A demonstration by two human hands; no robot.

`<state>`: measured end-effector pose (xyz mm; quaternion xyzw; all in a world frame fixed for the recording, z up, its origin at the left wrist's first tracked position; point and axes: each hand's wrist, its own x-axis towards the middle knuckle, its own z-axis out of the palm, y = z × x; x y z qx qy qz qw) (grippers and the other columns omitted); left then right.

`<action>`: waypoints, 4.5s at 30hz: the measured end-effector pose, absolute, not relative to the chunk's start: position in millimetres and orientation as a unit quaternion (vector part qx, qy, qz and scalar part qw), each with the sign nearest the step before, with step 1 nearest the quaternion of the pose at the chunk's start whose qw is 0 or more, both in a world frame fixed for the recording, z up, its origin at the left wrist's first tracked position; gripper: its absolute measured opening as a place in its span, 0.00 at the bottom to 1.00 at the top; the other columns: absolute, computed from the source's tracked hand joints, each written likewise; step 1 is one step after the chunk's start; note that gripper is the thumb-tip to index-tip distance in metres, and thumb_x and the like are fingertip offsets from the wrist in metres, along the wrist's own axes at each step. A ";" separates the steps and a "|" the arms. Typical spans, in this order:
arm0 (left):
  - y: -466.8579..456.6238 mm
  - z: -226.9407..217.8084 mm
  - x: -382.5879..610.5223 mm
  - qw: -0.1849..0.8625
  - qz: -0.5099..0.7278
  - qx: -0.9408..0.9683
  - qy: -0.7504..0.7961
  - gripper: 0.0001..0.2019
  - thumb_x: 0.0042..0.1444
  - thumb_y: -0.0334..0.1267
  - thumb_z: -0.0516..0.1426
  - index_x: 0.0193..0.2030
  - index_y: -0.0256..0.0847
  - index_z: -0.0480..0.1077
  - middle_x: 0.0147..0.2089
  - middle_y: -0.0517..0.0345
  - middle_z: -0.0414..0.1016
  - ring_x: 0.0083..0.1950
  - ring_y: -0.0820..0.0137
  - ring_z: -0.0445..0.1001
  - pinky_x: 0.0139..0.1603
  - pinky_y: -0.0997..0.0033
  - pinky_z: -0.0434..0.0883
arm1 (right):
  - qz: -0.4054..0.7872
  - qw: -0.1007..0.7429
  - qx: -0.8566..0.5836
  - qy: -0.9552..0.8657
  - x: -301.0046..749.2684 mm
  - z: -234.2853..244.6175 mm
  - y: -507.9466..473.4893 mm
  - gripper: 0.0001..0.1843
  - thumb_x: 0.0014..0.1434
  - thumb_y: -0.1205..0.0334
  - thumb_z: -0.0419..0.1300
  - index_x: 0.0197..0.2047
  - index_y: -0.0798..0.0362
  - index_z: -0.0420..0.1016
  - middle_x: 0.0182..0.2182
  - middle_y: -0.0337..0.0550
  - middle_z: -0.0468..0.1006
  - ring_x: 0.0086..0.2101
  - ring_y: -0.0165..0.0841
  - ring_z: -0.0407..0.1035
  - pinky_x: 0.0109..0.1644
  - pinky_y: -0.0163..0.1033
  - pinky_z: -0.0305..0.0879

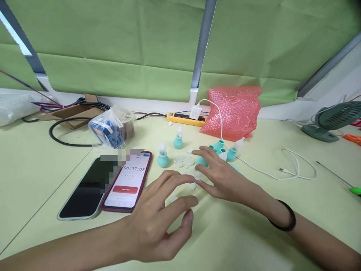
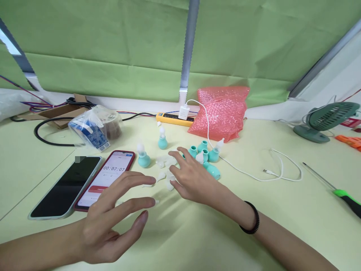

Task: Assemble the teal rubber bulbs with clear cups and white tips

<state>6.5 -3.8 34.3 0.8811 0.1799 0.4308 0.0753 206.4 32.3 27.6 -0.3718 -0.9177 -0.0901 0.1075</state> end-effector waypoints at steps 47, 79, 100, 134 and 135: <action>-7.6 30.7 5.0 0.488 0.355 0.732 0.317 0.14 0.50 0.32 0.55 0.44 0.47 0.62 0.39 0.61 0.68 0.40 0.71 0.67 0.39 0.74 0.66 | 0.380 0.475 -0.328 -0.723 194.4 60.2 -17.7 0.13 0.49 0.65 0.60 0.40 0.46 0.70 0.25 0.38 0.66 0.29 0.29 0.60 0.28 0.33 0.62; -4.2 44.1 0.6 0.245 0.347 0.857 0.292 0.11 0.48 0.35 0.58 0.39 0.37 0.67 0.26 0.61 0.68 0.26 0.76 0.67 0.25 0.79 0.64 | 0.136 0.367 -0.300 -0.870 205.2 62.7 -21.7 0.16 0.49 0.72 0.60 0.41 0.51 0.67 0.26 0.37 0.75 0.24 0.26 0.66 0.26 0.33 0.64; 3.3 49.6 -1.8 0.256 0.294 0.879 0.273 0.10 0.49 0.37 0.57 0.39 0.41 0.66 0.31 0.62 0.72 0.30 0.75 0.70 0.30 0.78 0.65 | -0.068 0.285 -0.179 -0.939 202.0 64.7 -21.4 0.13 0.55 0.76 0.45 0.35 0.53 0.67 0.25 0.44 0.73 0.24 0.31 0.64 0.22 0.37 0.59; 4.1 61.2 -6.6 0.235 0.488 0.792 0.283 0.13 0.41 0.27 0.60 0.37 0.38 0.72 0.31 0.58 0.77 0.26 0.75 0.72 0.25 0.78 0.69 | 0.038 0.510 -0.282 -0.811 175.6 5.2 5.2 0.33 0.45 0.69 0.60 0.53 0.50 0.51 0.47 0.51 0.64 0.46 0.42 0.61 0.43 0.52 0.64; 3.5 61.9 -6.8 0.231 0.492 0.792 0.278 0.13 0.40 0.26 0.60 0.36 0.38 0.72 0.29 0.59 0.77 0.24 0.75 0.71 0.25 0.78 0.70 | 0.028 0.480 -0.291 -0.827 174.0 -0.3 4.9 0.32 0.46 0.67 0.59 0.53 0.50 0.51 0.47 0.51 0.63 0.46 0.43 0.60 0.44 0.52 0.63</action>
